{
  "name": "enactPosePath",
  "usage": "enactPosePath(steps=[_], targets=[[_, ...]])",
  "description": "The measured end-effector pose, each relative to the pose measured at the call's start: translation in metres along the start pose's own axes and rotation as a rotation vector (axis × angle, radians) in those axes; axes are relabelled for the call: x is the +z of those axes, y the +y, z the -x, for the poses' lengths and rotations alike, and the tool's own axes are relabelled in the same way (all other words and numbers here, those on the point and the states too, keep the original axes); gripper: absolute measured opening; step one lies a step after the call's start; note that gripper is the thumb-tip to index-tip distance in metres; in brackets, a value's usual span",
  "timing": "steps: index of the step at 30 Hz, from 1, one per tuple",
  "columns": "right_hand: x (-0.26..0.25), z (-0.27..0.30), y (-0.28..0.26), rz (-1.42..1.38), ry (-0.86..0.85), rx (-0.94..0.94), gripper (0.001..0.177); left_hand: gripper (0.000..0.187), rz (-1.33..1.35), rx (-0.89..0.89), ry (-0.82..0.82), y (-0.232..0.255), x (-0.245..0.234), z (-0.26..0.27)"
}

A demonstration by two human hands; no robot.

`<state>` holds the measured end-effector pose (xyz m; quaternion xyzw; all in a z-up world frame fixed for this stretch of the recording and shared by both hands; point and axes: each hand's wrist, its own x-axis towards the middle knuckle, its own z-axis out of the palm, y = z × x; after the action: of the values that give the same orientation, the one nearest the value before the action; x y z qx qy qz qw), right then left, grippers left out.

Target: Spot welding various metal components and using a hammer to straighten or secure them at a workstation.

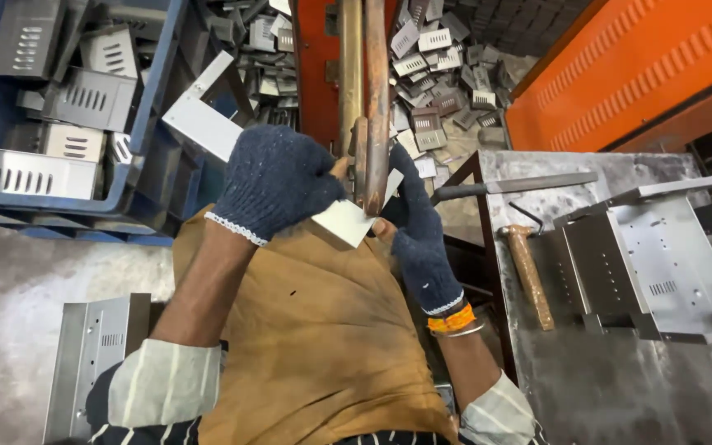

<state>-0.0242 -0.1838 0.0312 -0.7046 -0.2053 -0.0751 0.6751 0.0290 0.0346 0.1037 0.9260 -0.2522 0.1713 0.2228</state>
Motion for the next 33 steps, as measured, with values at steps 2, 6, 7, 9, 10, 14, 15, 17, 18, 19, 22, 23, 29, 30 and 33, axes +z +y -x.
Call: enactPosePath(steps=[2, 6, 7, 9, 10, 14, 15, 17, 18, 19, 22, 23, 29, 30, 33], targets=[[0.000, 0.000, 0.003, 0.097, 0.015, -0.018, 0.093, 0.041, 0.029, -0.023, -0.029, -0.001, 0.002, -0.001], [0.004, -0.003, 0.003, -0.099, 0.019, 0.064, 0.097, 0.027, -0.026, 0.046, -0.031, -0.003, 0.002, -0.005], [0.006, -0.002, 0.004, -0.127, 0.026, 0.044, 0.096, 0.025, -0.038, 0.037, -0.052, -0.002, 0.003, -0.005], [0.007, -0.003, 0.001, -0.165, 0.033, 0.068, 0.096, 0.026, -0.020, 0.025, -0.059, -0.005, 0.007, -0.006], [0.008, -0.002, -0.001, -0.203, 0.043, 0.092, 0.096, 0.027, -0.001, 0.016, -0.067, -0.006, 0.009, -0.006], [0.002, 0.002, 0.005, -0.088, 0.101, 0.168, 0.100, 0.024, 0.004, 0.080, -0.043, -0.006, 0.010, -0.009], [0.002, 0.003, 0.005, -0.011, 0.104, 0.167, 0.094, 0.024, -0.008, 0.073, -0.051, -0.005, 0.011, -0.008], [0.000, 0.002, 0.008, 0.063, 0.105, 0.166, 0.088, 0.023, -0.023, 0.065, -0.060, -0.006, 0.012, -0.008], [0.000, 0.002, 0.012, 0.028, 0.100, 0.158, 0.086, 0.022, -0.003, 0.085, -0.022, -0.006, 0.011, -0.008], [-0.001, 0.001, 0.015, -0.007, 0.094, 0.151, 0.085, 0.022, 0.017, 0.105, 0.015, -0.005, 0.010, -0.008], [0.000, 0.000, 0.012, -0.032, 0.084, 0.092, 0.078, 0.024, -0.012, 0.015, -0.149, -0.005, 0.009, -0.012], [0.002, -0.002, 0.007, -0.033, 0.089, 0.088, 0.078, 0.024, -0.015, 0.021, -0.149, -0.005, 0.011, -0.011], [-0.006, -0.005, 0.021, -0.190, 0.017, 0.156, 0.082, 0.025, -0.044, 0.104, -0.016, -0.011, 0.013, -0.015], [-0.012, -0.002, 0.032, -0.193, 0.082, 0.184, 0.072, 0.027, -0.028, 0.075, -0.059, -0.009, 0.013, -0.018], [-0.028, -0.007, 0.068, -0.205, 0.166, 0.166, 0.061, 0.027, -0.005, 0.054, -0.065, -0.009, 0.019, -0.029]])
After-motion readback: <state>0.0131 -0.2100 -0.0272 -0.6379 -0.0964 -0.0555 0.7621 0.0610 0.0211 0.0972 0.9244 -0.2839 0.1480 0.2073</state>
